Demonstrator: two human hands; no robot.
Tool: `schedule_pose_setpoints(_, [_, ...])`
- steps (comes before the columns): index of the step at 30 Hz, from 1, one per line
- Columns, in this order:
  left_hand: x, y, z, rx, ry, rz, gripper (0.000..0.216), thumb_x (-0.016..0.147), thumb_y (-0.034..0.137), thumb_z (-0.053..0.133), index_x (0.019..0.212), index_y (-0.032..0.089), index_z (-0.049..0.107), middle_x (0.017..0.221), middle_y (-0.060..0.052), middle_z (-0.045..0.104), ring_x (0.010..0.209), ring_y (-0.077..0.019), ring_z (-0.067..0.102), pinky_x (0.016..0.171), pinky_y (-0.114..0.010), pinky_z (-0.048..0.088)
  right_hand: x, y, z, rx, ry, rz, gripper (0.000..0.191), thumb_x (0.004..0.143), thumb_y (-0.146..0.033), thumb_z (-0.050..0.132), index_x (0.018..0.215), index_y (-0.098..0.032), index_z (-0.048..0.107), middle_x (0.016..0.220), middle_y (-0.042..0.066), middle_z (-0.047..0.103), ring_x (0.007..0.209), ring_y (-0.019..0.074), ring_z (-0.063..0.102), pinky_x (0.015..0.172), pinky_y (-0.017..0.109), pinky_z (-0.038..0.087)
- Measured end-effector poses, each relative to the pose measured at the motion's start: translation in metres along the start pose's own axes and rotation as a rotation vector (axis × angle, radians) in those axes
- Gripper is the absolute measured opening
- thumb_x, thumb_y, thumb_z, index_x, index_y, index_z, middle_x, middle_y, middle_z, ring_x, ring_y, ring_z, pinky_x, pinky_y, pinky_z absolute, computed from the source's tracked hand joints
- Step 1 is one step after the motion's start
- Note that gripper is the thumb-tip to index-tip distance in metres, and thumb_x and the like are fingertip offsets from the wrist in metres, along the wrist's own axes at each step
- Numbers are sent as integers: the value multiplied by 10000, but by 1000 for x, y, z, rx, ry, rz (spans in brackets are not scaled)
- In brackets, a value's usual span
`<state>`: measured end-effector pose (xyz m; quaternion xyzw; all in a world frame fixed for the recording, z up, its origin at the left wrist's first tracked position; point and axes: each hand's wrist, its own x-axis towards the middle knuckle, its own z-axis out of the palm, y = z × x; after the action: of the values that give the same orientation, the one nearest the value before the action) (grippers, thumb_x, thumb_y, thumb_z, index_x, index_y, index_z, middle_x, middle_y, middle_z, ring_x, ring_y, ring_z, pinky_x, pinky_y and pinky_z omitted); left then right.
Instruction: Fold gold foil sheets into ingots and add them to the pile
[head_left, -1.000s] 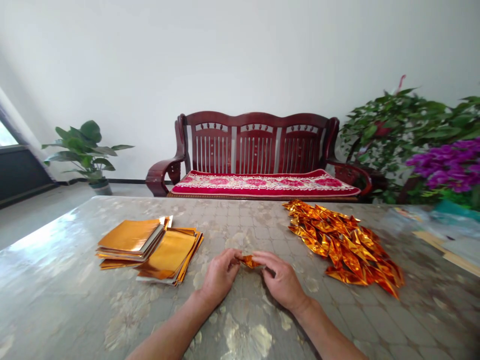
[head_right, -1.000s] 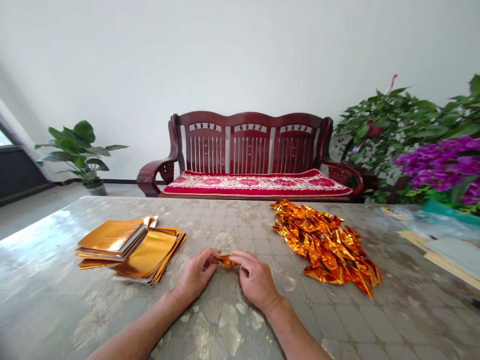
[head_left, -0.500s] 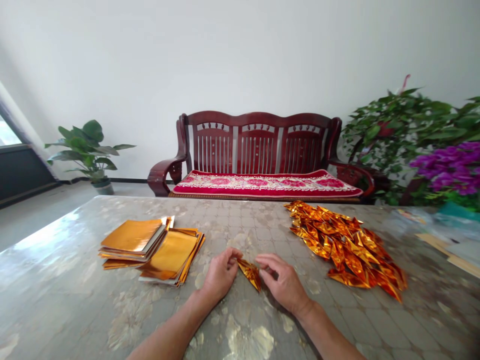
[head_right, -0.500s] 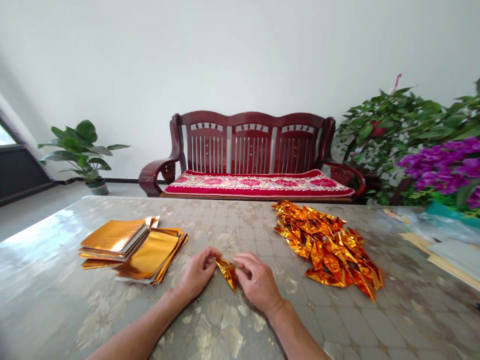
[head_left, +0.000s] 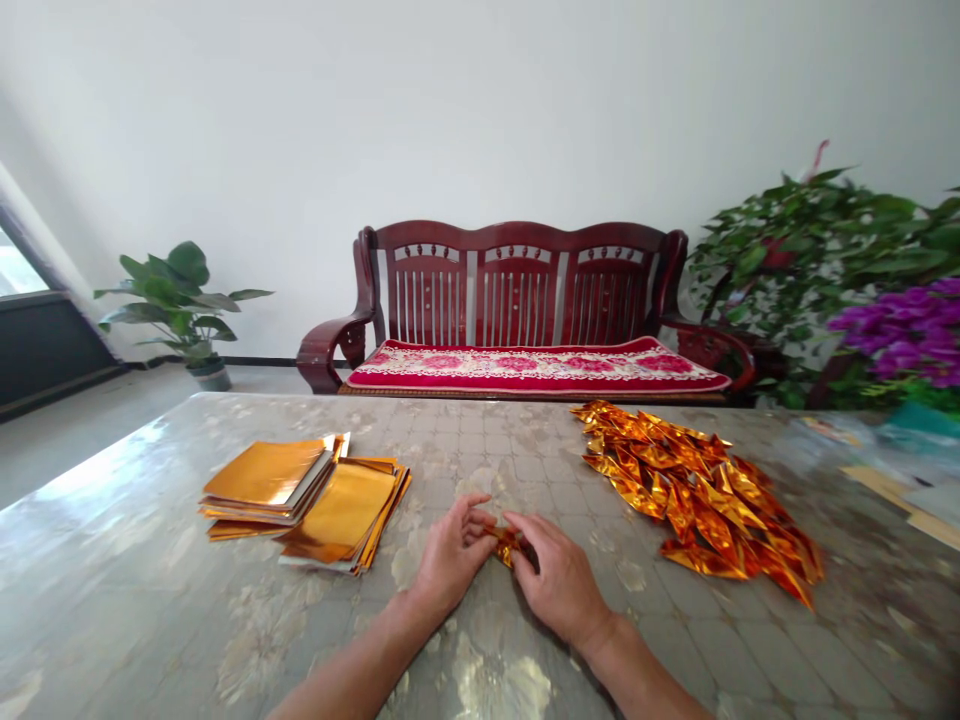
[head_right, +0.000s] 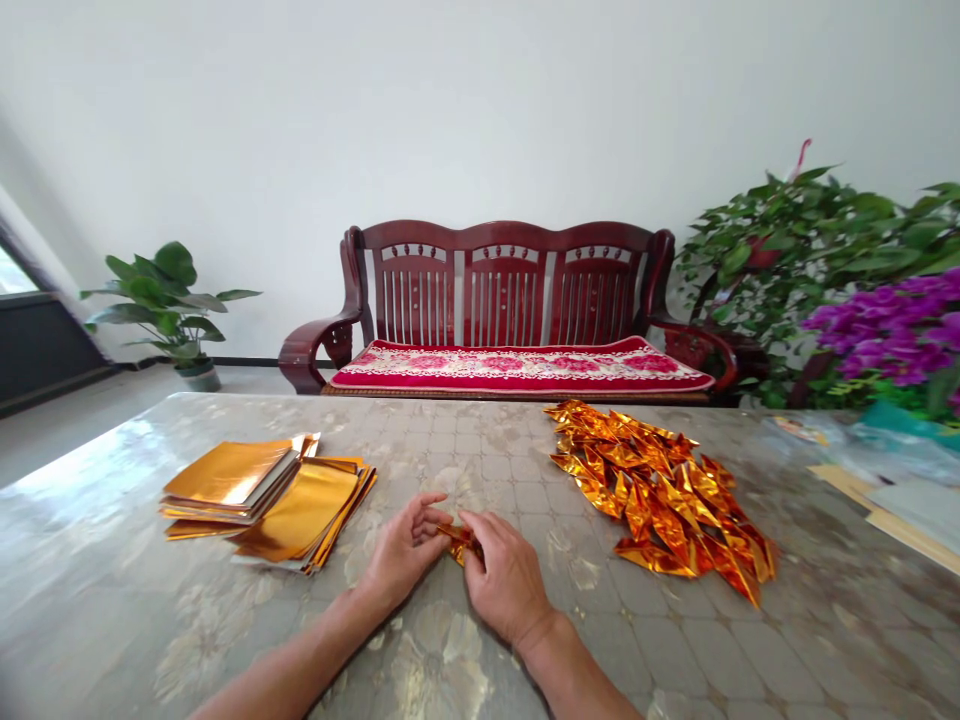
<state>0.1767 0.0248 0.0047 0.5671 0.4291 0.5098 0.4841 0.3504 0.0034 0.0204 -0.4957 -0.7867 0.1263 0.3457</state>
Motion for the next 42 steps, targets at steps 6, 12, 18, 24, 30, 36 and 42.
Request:
schedule_pose_setpoints(6, [-7,7,12,-168,-11,-11,507,725,198,738,1191,194,538,925,-20,720,769,-133,695,756,-258,554,3,-2,-2,38,47,26,234,924,-208,521,1080,-248,691,1005,32,723,935,198,672,828,306,517])
schedule_pose_setpoints(12, [-6,8,12,-169,40,-44,509,709,237,754,1170,176,549,871,-26,731,741,-151,705,683,-251,563,4,-2,-3,53,59,29,232,958,-258,504,1039,-263,721,919,15,731,862,177,678,764,265,500])
schedule_pose_setpoints(18, [-5,8,12,-106,58,-101,506,700,260,754,1156,157,561,821,-33,737,711,-162,706,605,-230,540,6,-3,-2,24,82,67,217,941,-265,518,911,-250,732,835,11,727,797,172,677,719,251,466])
schedule_pose_setpoints(24, [-5,10,14,-38,83,-101,475,690,200,733,1139,145,589,829,-50,754,749,-166,719,665,-233,543,5,-6,-2,-40,99,66,225,924,-245,516,795,-228,699,752,12,692,728,164,652,682,247,427])
schedule_pose_setpoints(30, [-5,11,15,-86,110,-118,419,660,228,755,1052,141,635,830,-60,752,724,-168,712,655,-245,547,5,-5,-1,-53,117,59,213,925,-257,523,815,-229,704,760,10,693,732,161,651,680,243,422])
schedule_pose_setpoints(36, [-4,12,14,-106,132,-171,319,611,249,783,896,145,685,775,-43,736,697,-160,690,629,-240,535,6,-5,-2,-5,97,76,232,933,-287,520,820,-230,714,755,16,691,727,166,650,680,251,445])
schedule_pose_setpoints(42, [0,17,12,-176,192,-198,370,583,290,815,886,141,663,732,-17,702,625,-132,655,547,-206,511,7,-2,-4,269,65,123,334,983,-387,446,927,-226,734,900,57,744,849,203,683,755,279,512])
